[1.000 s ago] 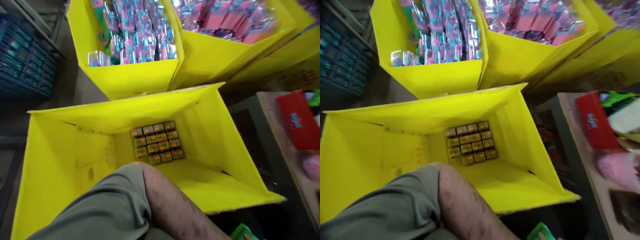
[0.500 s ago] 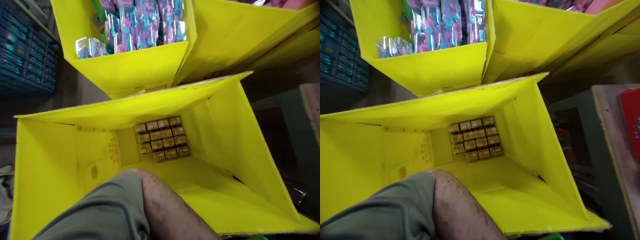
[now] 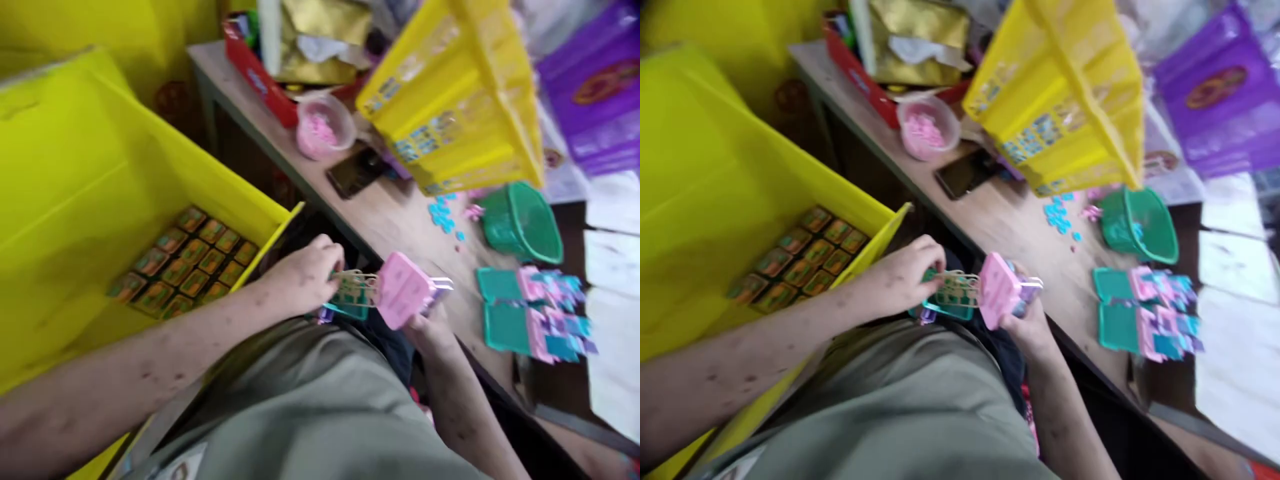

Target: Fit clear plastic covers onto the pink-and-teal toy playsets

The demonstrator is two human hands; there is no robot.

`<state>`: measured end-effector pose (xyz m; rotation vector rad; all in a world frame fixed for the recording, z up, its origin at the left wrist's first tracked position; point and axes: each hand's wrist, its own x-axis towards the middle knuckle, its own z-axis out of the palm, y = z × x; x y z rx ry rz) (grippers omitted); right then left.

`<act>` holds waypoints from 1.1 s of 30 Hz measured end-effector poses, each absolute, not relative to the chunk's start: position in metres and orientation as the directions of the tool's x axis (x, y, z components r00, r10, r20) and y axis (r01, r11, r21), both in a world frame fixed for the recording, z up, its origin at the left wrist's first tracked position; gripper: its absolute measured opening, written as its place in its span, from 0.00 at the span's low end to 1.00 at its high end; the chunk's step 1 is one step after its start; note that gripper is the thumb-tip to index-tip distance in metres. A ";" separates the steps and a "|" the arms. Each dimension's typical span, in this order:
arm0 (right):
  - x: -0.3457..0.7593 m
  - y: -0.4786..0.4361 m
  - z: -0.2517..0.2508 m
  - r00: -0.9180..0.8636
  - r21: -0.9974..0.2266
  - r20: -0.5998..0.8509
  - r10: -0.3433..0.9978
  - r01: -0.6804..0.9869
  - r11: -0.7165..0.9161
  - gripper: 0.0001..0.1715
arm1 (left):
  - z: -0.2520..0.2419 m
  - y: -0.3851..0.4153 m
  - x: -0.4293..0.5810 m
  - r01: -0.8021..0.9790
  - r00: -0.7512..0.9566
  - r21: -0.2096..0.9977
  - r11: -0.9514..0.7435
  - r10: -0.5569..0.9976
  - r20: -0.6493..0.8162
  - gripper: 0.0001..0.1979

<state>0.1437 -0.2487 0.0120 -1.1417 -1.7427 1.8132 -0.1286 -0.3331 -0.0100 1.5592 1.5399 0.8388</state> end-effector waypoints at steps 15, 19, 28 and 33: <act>0.174 -0.255 -0.013 -0.501 -0.965 -0.153 0.852 -0.111 -0.239 0.63 | 0.020 -0.316 -0.111 0.586 0.281 0.778 -0.228 0.957 0.068 0.02; 0.180 -0.256 -0.022 -0.441 -0.950 -0.181 0.879 -0.154 -0.273 0.61 | 0.017 -0.314 -0.107 0.735 0.399 0.538 -0.413 0.905 0.150 0.08; 0.194 -0.258 -0.030 -0.475 -0.950 -0.151 0.867 -0.172 -0.260 0.66 | 0.023 -0.322 -0.096 0.754 0.391 0.522 -0.399 0.911 0.131 0.13; 0.195 -0.257 -0.029 -0.491 -0.955 -0.133 0.861 -0.169 -0.244 0.62 | 0.022 -0.320 -0.095 0.678 0.313 0.674 -0.294 0.945 0.096 0.03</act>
